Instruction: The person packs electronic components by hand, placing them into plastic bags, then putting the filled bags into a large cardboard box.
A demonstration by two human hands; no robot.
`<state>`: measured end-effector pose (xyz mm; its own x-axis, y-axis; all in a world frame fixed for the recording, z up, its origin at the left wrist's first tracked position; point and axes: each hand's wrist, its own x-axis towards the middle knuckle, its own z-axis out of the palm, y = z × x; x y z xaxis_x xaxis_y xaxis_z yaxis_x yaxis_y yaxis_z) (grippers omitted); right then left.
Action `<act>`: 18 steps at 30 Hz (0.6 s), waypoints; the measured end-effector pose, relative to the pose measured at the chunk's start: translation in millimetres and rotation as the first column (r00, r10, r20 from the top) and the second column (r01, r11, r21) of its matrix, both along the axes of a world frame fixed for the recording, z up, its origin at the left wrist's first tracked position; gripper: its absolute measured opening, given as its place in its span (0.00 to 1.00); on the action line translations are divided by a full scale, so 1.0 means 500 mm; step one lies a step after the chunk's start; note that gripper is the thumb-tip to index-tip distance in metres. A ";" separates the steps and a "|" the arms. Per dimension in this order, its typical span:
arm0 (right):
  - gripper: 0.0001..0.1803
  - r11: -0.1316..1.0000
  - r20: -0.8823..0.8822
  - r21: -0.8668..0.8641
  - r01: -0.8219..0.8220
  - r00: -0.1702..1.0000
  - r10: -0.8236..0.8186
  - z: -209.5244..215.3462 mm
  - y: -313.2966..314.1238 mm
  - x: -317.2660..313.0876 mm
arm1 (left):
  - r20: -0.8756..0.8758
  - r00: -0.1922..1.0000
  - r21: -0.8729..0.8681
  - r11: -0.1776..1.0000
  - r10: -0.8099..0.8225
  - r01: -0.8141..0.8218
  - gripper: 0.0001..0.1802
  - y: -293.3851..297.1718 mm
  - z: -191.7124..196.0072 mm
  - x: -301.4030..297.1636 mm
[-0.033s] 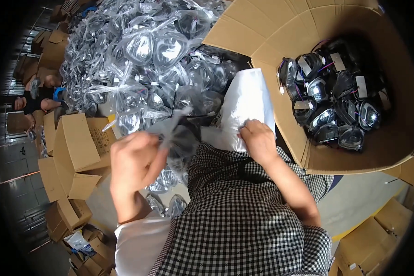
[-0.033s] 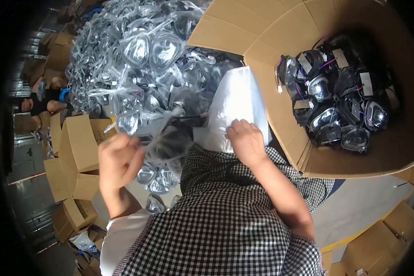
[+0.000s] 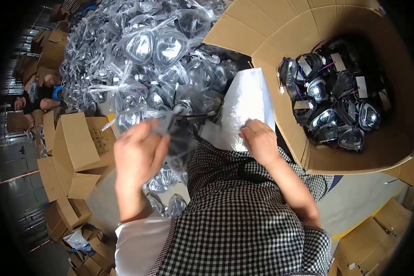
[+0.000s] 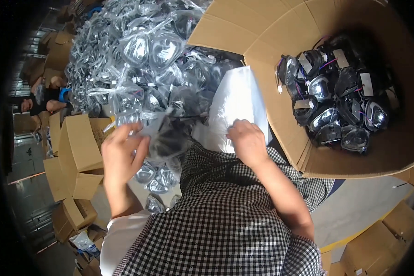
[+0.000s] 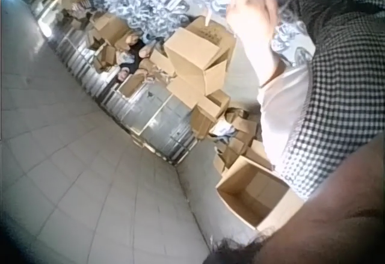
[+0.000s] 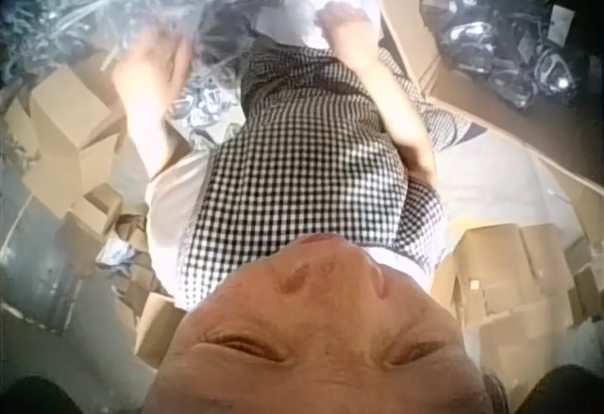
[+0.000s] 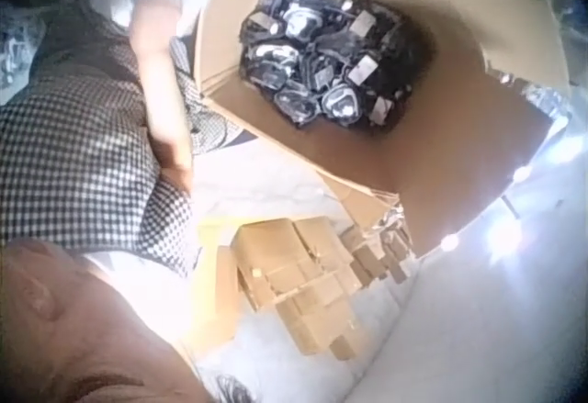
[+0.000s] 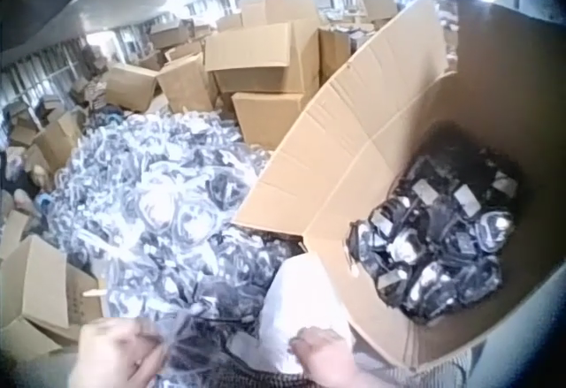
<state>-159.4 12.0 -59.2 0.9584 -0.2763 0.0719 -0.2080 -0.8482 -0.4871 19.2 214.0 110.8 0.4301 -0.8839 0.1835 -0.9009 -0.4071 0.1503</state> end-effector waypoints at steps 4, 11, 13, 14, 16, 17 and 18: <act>0.08 0.899 0.213 0.432 0.075 0.960 -0.182 -0.008 -0.019 -0.040 | -0.263 0.964 -0.313 0.948 -0.036 -0.050 0.09 -0.067 -0.154 -0.003; 0.09 0.984 0.230 0.135 0.114 0.963 -0.143 0.046 -0.029 -0.094 | -0.941 -0.338 0.086 0.970 0.004 -0.227 0.12 -0.222 -0.274 -0.072; 0.11 0.973 0.221 0.169 0.158 0.956 -0.194 0.072 -0.035 -0.117 | -0.888 -0.445 0.088 0.905 -0.119 -0.417 0.11 -0.255 -0.279 -0.093; 0.13 0.963 0.215 0.211 0.170 0.952 -0.216 0.087 -0.039 -0.124 | -0.886 -0.450 0.078 0.919 -0.113 -0.386 0.11 -0.260 -0.278 -0.101; 0.15 0.908 0.219 0.317 0.275 0.910 -0.352 0.119 -0.040 -0.122 | -0.984 -0.178 0.077 0.956 0.026 -0.282 0.09 -0.256 -0.273 -0.128; 0.14 0.904 0.228 0.349 0.247 0.913 -0.337 0.129 -0.045 -0.120 | -0.992 -0.129 0.035 0.968 0.002 -0.247 0.11 -0.257 -0.246 -0.158; 0.13 0.899 0.239 0.380 0.217 0.916 -0.322 0.138 -0.051 -0.122 | -0.992 -0.129 0.031 0.975 0.003 -0.219 0.11 -0.260 -0.227 -0.171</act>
<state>-220.6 -13.8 9.7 0.7940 -0.5781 0.1879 -0.2102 -0.5512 -0.8075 -66.4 84.2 -2.7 0.3156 -0.8203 -0.4770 0.3511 -0.3661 0.8618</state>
